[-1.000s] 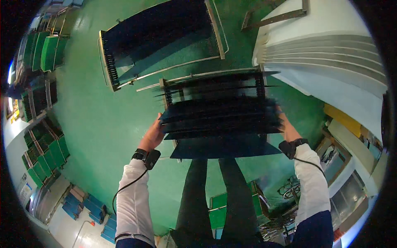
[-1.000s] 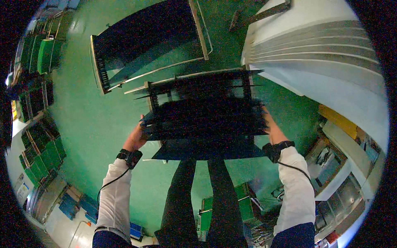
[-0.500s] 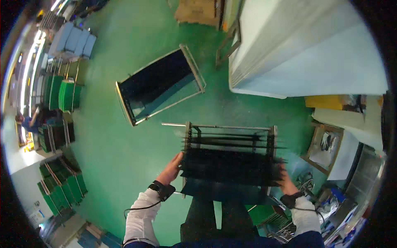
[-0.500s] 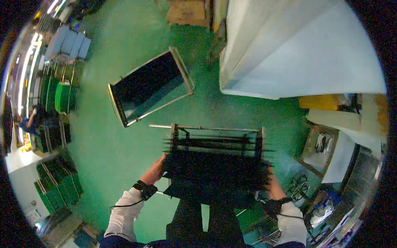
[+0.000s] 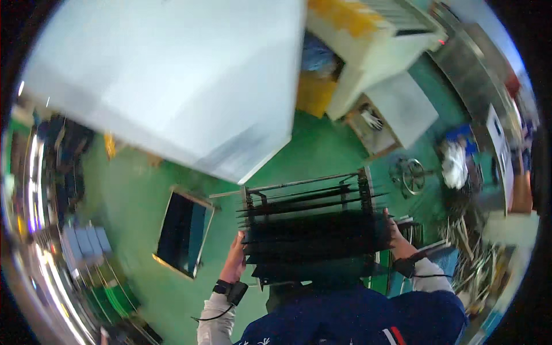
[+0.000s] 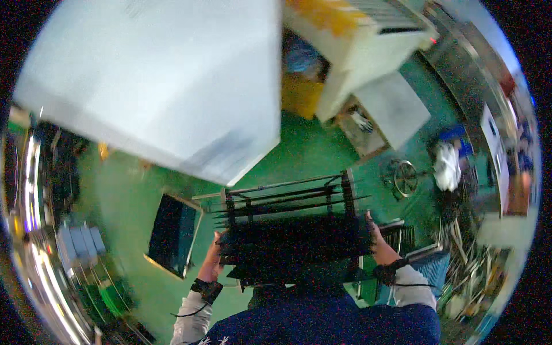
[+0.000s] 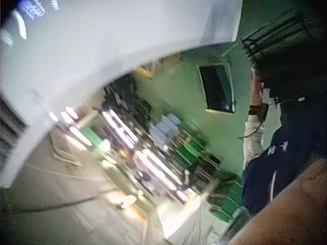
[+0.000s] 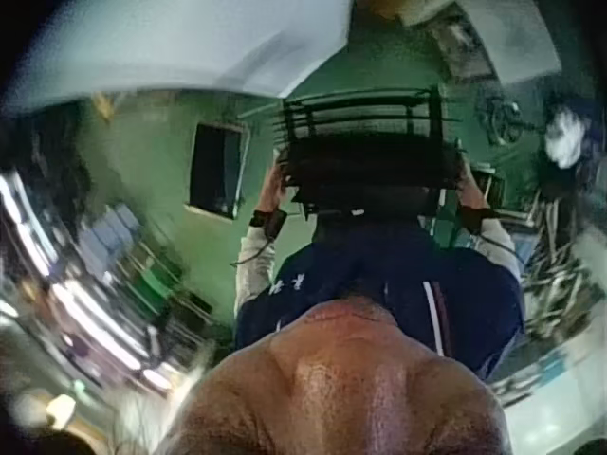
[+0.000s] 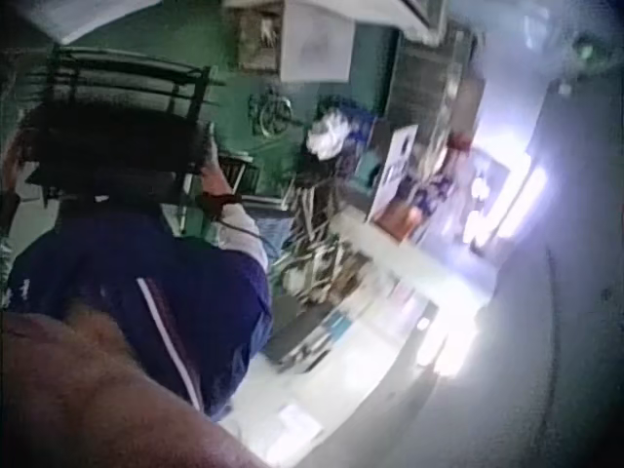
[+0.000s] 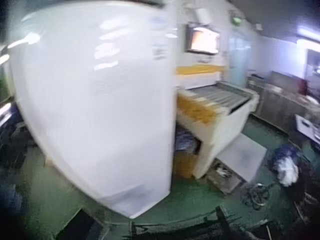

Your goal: Moving processed blue sheets from an industrial machine output to a vertical storage rack.

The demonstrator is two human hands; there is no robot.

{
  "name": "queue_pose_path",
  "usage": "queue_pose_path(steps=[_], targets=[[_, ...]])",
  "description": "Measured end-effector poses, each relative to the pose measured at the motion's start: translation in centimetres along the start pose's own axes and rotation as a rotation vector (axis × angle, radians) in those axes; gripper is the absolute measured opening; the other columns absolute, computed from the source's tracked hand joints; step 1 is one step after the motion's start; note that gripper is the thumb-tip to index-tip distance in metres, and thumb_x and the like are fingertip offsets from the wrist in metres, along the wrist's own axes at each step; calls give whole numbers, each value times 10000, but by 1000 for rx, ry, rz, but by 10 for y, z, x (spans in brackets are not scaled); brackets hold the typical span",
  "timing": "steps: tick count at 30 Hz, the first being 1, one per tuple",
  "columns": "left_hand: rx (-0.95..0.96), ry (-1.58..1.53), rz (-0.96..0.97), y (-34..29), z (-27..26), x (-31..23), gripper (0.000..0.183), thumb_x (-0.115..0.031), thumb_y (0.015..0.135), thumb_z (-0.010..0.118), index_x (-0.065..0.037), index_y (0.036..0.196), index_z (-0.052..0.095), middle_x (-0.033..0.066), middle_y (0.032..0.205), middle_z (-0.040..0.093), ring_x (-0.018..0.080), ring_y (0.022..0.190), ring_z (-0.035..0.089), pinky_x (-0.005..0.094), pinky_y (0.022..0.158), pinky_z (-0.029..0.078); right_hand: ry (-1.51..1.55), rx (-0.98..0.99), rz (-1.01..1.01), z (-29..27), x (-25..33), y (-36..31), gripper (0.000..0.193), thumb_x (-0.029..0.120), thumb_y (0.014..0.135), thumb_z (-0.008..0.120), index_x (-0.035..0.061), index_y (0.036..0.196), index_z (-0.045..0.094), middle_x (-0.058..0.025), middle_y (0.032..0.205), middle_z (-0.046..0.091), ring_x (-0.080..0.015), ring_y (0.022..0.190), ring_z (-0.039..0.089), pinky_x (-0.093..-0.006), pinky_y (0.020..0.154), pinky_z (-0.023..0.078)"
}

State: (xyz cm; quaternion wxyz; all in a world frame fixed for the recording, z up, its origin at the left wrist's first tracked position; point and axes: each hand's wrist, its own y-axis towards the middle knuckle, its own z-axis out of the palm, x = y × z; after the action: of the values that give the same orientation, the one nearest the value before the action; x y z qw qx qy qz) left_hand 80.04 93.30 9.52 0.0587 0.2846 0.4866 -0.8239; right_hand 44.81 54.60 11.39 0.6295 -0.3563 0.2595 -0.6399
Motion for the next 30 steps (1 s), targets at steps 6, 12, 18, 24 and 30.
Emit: queue_pose_path(steps=[6,12,18,24,30], targets=[[191,188,7,53,140,-61,560,-482,914,420,-38,1253,448,77,1139,550,176,1017,536,295,832,452,152,-268,-358,-61,33,-47,582,598,850,428,69,998,621,-84,875,641,-230,757,612,-386,709,507],[570,518,171,129,236,-82,530,-432,930,422,-28,1273,434,71,1185,532,178,1067,503,299,905,391,252,-122,-599,-117,27,-92,534,542,886,398,71,1033,603,-77,907,636,-225,758,607,-368,701,509],[546,660,101,162,390,-110,666,-500,867,505,-35,1328,381,85,1267,466,208,1152,418,338,927,341,359,-250,-747,-130,49,-121,522,529,890,396,72,1043,598,-78,917,634,-226,762,607,-366,698,511],[553,710,96,230,515,-125,689,-508,866,500,-14,1328,371,96,1268,469,209,1139,432,340,928,339,368,-364,-864,-124,136,-135,510,516,894,394,73,1052,593,-80,927,631,-227,766,606,-364,695,512],[631,676,37,270,603,-140,627,-491,878,486,-33,1301,419,89,1247,487,185,1102,467,293,906,358,349,-463,-911,-117,243,-156,498,503,898,392,74,1061,587,-81,938,629,-228,770,606,-362,692,513]])
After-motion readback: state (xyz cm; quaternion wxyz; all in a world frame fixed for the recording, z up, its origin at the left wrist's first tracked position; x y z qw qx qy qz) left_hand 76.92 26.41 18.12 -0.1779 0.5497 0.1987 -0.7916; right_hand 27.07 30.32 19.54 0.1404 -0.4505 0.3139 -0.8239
